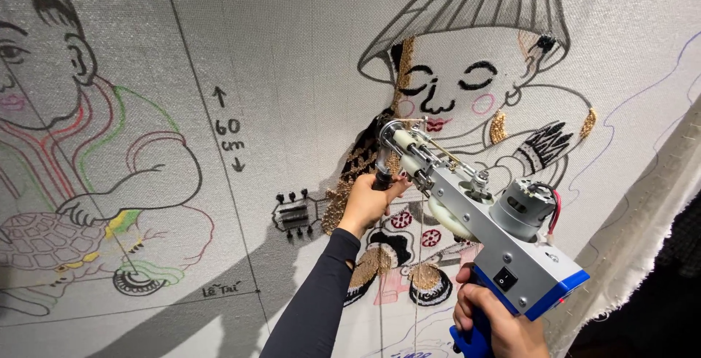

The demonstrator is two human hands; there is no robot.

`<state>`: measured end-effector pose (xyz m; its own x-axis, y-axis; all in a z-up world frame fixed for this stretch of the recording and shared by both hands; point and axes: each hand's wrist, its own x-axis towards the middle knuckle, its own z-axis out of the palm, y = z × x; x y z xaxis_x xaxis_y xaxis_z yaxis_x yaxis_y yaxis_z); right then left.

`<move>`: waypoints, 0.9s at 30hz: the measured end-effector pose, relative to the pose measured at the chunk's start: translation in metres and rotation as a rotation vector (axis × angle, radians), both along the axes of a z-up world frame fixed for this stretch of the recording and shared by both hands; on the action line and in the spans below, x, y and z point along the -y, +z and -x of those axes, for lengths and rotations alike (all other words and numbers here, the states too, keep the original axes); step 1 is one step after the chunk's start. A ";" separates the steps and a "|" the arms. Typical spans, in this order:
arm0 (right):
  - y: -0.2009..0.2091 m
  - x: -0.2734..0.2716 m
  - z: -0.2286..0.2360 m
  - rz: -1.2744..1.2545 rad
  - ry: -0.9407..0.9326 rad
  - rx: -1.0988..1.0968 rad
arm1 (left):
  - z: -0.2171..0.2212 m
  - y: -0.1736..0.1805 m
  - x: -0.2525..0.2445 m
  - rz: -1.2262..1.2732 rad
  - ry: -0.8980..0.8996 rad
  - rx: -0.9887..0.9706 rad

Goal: The person uses a tufting gun to create a patterned rug on a vertical frame.

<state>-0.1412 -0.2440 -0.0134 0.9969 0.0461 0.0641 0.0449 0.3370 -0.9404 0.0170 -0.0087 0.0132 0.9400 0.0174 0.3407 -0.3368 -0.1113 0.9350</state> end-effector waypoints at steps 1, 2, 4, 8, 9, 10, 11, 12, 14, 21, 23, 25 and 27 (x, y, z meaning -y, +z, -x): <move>-0.005 0.004 -0.003 0.001 -0.002 0.001 | -0.005 -0.004 0.001 0.001 -0.002 0.001; -0.009 0.007 -0.006 0.007 0.018 0.037 | -0.010 -0.008 0.000 0.038 -0.030 0.013; -0.013 0.011 -0.011 0.013 0.038 0.074 | -0.013 -0.010 0.000 0.075 -0.058 0.027; -0.011 0.012 -0.013 0.045 0.061 0.106 | -0.015 -0.008 0.000 0.098 -0.068 0.012; -0.010 0.012 -0.011 0.041 0.057 0.116 | -0.018 -0.010 0.000 0.099 -0.059 0.015; -0.010 0.012 -0.011 0.042 0.056 0.118 | -0.018 -0.009 0.001 0.099 -0.060 0.017; -0.010 0.012 -0.011 0.047 0.046 0.125 | -0.017 -0.008 0.002 0.087 -0.040 0.016; -0.009 0.011 -0.012 0.052 0.037 0.130 | -0.017 -0.007 0.003 0.075 -0.020 0.014; -0.005 0.011 -0.012 0.055 0.047 0.118 | -0.015 -0.004 0.002 0.075 -0.028 0.009; -0.002 0.005 -0.012 0.029 0.036 0.071 | -0.010 0.006 0.001 0.052 -0.063 0.047; -0.008 0.009 -0.016 0.019 0.037 0.076 | -0.012 0.006 0.002 0.038 -0.057 0.014; -0.014 0.009 -0.016 0.007 0.038 0.075 | -0.010 0.006 0.001 0.022 -0.052 -0.025; -0.018 0.010 -0.017 -0.033 0.061 0.085 | -0.007 0.009 0.002 0.052 -0.055 -0.023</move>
<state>-0.1245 -0.2538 -0.0313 0.9832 0.1028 0.1511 0.1029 0.3720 -0.9225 0.0237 -0.0109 0.0226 0.9476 -0.0179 0.3191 -0.3196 -0.0446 0.9465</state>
